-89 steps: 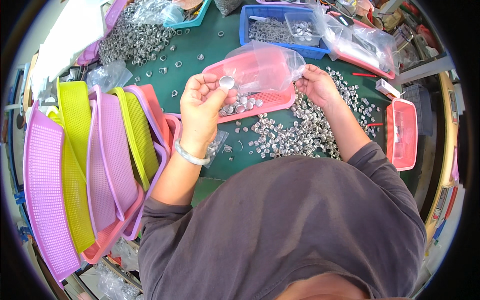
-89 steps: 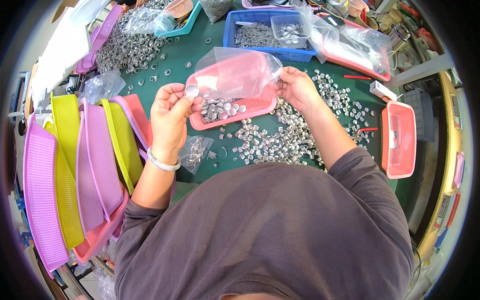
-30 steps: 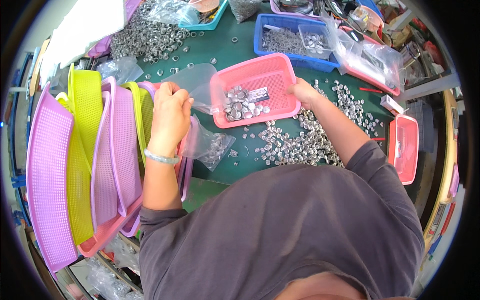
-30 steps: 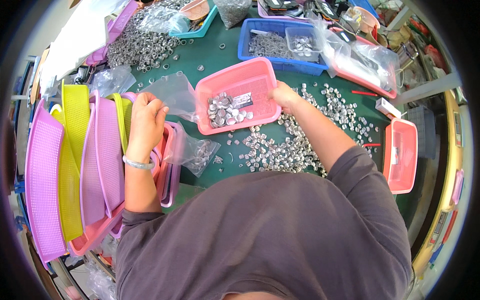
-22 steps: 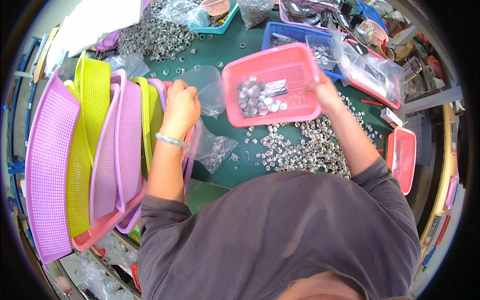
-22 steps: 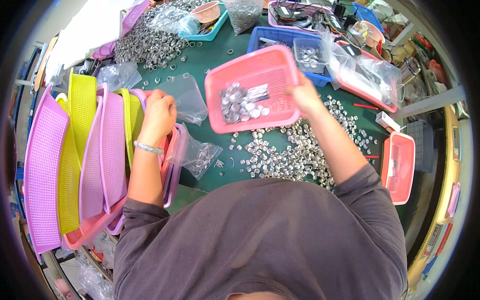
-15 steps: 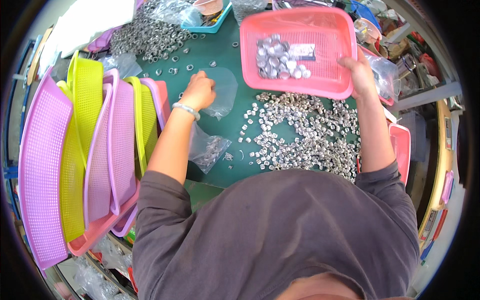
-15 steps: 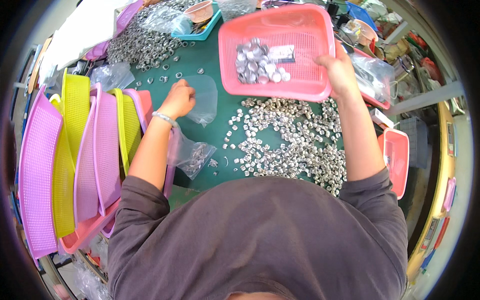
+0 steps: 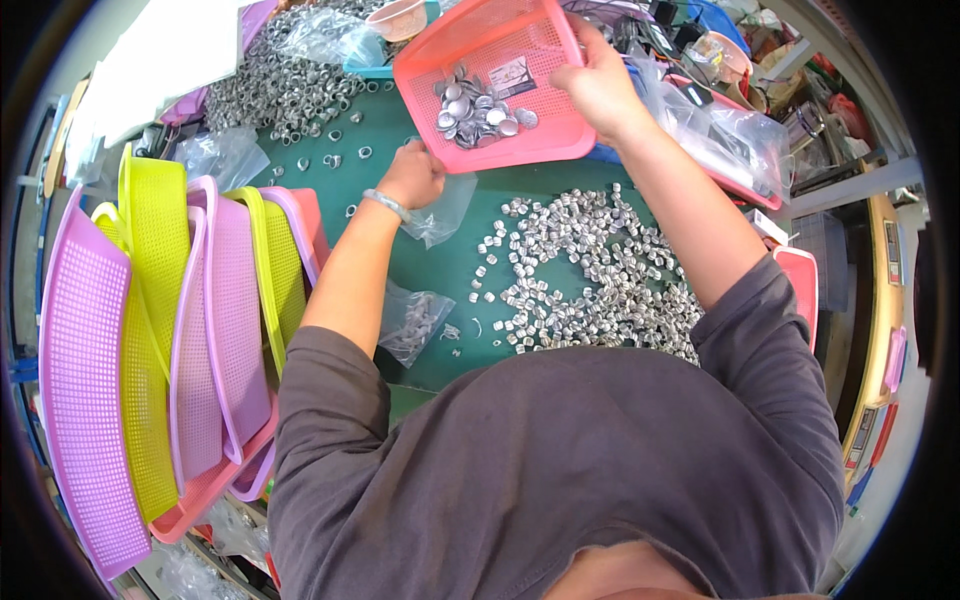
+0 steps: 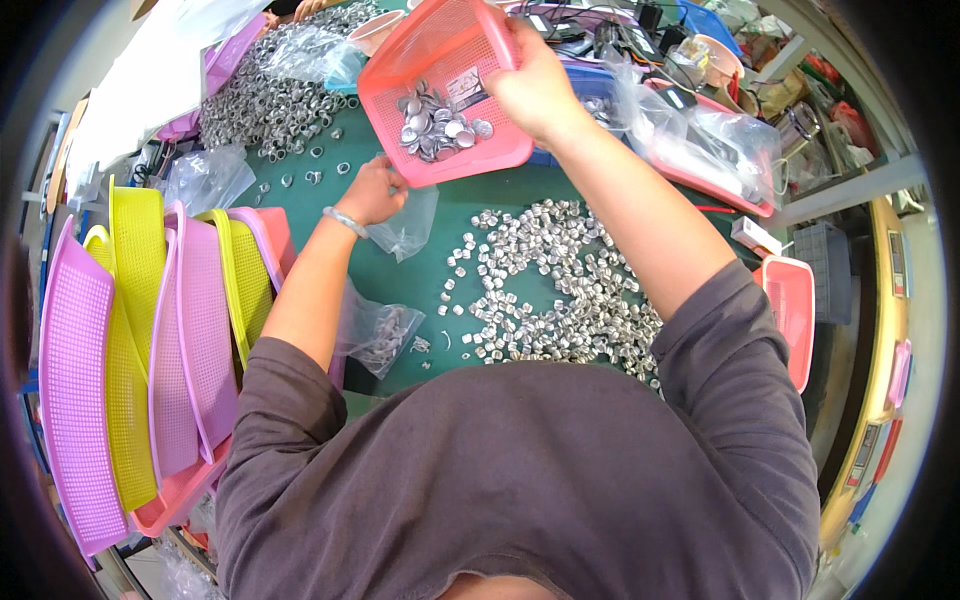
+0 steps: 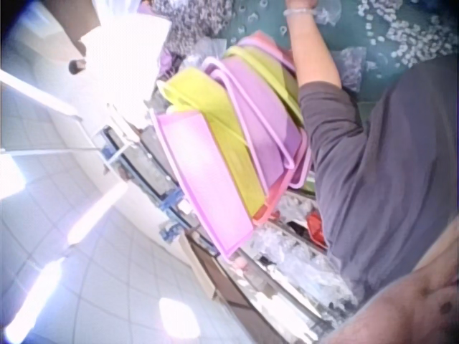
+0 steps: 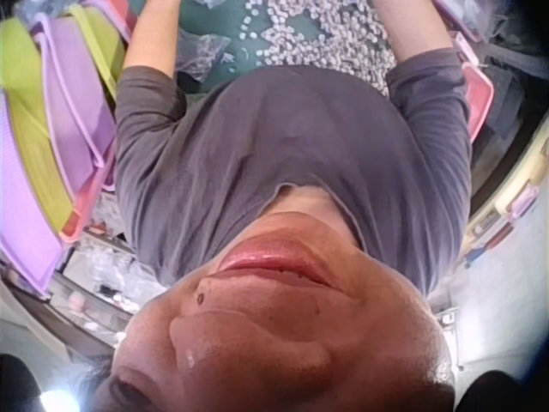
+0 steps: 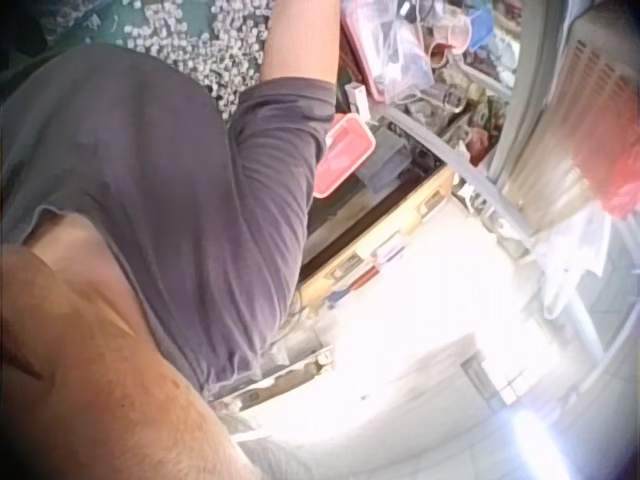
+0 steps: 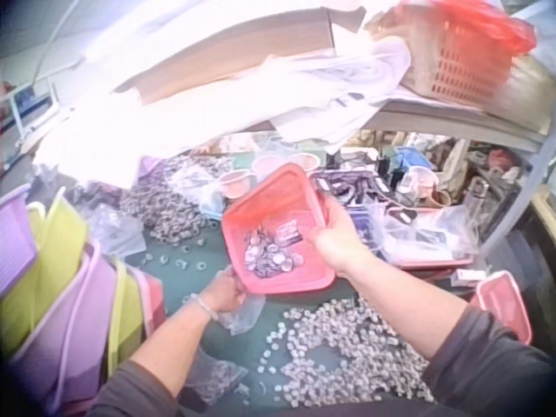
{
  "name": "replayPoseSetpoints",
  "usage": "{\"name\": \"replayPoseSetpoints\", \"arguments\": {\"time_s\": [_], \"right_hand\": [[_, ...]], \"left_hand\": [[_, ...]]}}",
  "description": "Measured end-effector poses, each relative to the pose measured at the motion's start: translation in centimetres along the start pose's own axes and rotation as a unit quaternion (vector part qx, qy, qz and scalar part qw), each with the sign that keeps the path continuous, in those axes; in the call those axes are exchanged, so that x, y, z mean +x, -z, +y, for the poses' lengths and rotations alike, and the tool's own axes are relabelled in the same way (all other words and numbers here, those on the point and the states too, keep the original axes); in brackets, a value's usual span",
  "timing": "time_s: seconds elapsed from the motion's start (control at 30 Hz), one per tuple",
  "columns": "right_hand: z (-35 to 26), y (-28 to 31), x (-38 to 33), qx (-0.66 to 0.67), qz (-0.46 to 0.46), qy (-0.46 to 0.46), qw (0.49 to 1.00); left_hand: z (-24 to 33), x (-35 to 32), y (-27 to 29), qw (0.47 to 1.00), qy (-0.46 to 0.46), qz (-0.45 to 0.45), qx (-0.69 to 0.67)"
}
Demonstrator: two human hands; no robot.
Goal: The person sorts small silver metal parts on a green table, picking them up by hand and placing them into pink plastic baskets and clear plastic bags. The person moves around the workspace to transfer parts between containers and bags.
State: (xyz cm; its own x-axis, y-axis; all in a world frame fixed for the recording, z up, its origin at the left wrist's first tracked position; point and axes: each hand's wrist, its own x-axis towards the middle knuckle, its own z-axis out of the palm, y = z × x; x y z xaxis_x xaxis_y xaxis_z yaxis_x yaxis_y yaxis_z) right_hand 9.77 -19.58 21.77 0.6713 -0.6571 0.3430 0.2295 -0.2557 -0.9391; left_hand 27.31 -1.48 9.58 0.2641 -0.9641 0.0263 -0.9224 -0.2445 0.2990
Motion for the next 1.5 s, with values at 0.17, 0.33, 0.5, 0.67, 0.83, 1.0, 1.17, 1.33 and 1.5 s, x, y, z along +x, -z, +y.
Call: {"name": "replayPoseSetpoints", "arguments": {"time_s": [0.17,0.33,0.5,0.67,0.83,1.0,1.17,1.33,1.5], "right_hand": [[0.3,-2.1,1.0,-0.151,0.000,0.035,0.988],[-0.3,-3.3,1.3,-0.213,-0.044,-0.026,0.976],[0.6,-4.0,1.5,-0.259,-0.025,-0.036,0.965],[0.0,-4.6,1.3,-0.283,-0.033,-0.027,0.958],[-0.4,-5.3,1.1,-0.290,-0.051,-0.029,0.955],[-0.3,-5.9,0.6,-0.304,-0.059,0.000,0.951],[1.3,-5.8,1.1,-0.271,-0.064,-0.007,0.960],[1.1,-5.9,1.1,-0.265,-0.057,-0.005,0.963],[0.8,-5.9,0.8,-0.262,-0.052,0.006,0.964]], "left_hand": [[-0.2,-0.8,0.5,0.999,0.053,-0.002,-0.003],[-1.3,-1.2,-0.8,0.994,0.088,0.042,-0.047],[-1.3,-1.3,-0.5,0.993,0.102,0.010,-0.060],[-2.1,-1.5,-1.2,0.992,0.095,0.021,-0.078],[-2.3,-1.9,-1.8,0.990,0.105,0.040,-0.087],[-2.2,-2.3,-1.5,0.989,0.114,0.045,-0.078],[-2.4,-2.1,-1.2,0.989,0.120,0.034,-0.083],[-2.7,-2.3,-1.7,0.989,0.114,0.055,-0.082],[-2.5,-2.8,-1.8,0.989,0.105,0.057,-0.086]]}}
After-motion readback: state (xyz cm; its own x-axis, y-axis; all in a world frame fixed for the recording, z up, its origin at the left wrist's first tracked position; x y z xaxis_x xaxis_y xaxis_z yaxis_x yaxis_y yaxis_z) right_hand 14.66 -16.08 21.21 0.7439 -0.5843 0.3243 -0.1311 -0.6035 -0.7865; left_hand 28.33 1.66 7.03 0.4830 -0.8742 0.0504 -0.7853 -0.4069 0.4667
